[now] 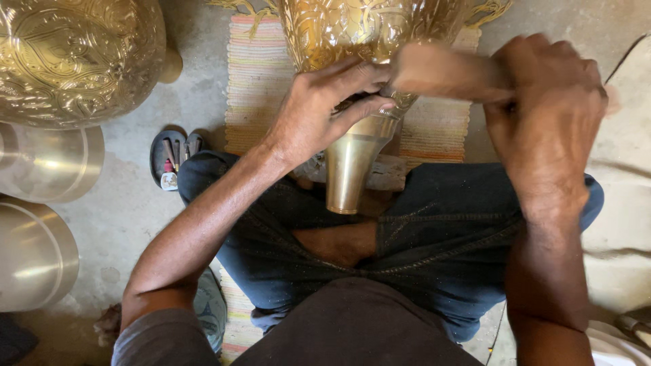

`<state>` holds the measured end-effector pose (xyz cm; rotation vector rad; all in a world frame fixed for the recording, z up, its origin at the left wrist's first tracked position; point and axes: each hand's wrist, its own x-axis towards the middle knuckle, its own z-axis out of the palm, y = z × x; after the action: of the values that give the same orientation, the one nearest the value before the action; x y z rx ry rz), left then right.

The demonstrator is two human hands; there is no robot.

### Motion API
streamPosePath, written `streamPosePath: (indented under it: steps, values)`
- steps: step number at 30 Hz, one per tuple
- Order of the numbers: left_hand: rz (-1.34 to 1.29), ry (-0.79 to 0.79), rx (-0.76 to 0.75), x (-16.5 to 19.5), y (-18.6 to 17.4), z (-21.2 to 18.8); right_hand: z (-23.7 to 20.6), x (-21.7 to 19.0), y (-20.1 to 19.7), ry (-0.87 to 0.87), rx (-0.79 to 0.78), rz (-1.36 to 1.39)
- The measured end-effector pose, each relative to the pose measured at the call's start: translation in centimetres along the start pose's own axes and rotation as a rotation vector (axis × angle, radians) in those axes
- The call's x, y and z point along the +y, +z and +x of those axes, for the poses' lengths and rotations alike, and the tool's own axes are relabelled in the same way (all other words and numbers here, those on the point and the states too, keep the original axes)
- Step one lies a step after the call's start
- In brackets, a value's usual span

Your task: The person sits on the floor and uses a chisel and wooden mallet to engrave decorative patterns into a brass vessel. They repeatedly strike the chisel along the surface, rotating the vessel to access different areas.

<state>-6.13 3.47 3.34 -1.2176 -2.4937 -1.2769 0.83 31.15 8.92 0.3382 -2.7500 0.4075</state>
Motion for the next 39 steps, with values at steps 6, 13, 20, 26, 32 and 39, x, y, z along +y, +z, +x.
streamPosePath:
  steps: [6,13,20,26,32,39]
  values:
    - [-0.051,-0.003,0.01,-0.1,0.1,0.0,-0.3,0.0,0.1,-0.078,0.034,-0.055]
    - [0.016,0.043,0.046,-0.5,0.0,-0.3,-0.1,-0.4,-0.5,-0.072,0.038,-0.061]
    - [-0.067,0.002,0.037,-1.0,0.4,-0.5,1.1,-1.3,-0.9,-0.129,0.019,-0.216]
    - [-0.058,0.003,0.04,-0.8,0.1,-0.6,0.7,-1.0,-0.8,-0.164,0.021,-0.308]
    - [-0.085,0.014,0.053,-0.5,-0.2,-0.6,0.2,0.2,-0.5,-0.103,-0.002,-0.074]
    - [-0.111,-0.027,0.064,-0.7,-0.1,-0.7,0.8,-0.3,-1.4,-0.12,-0.071,-0.135]
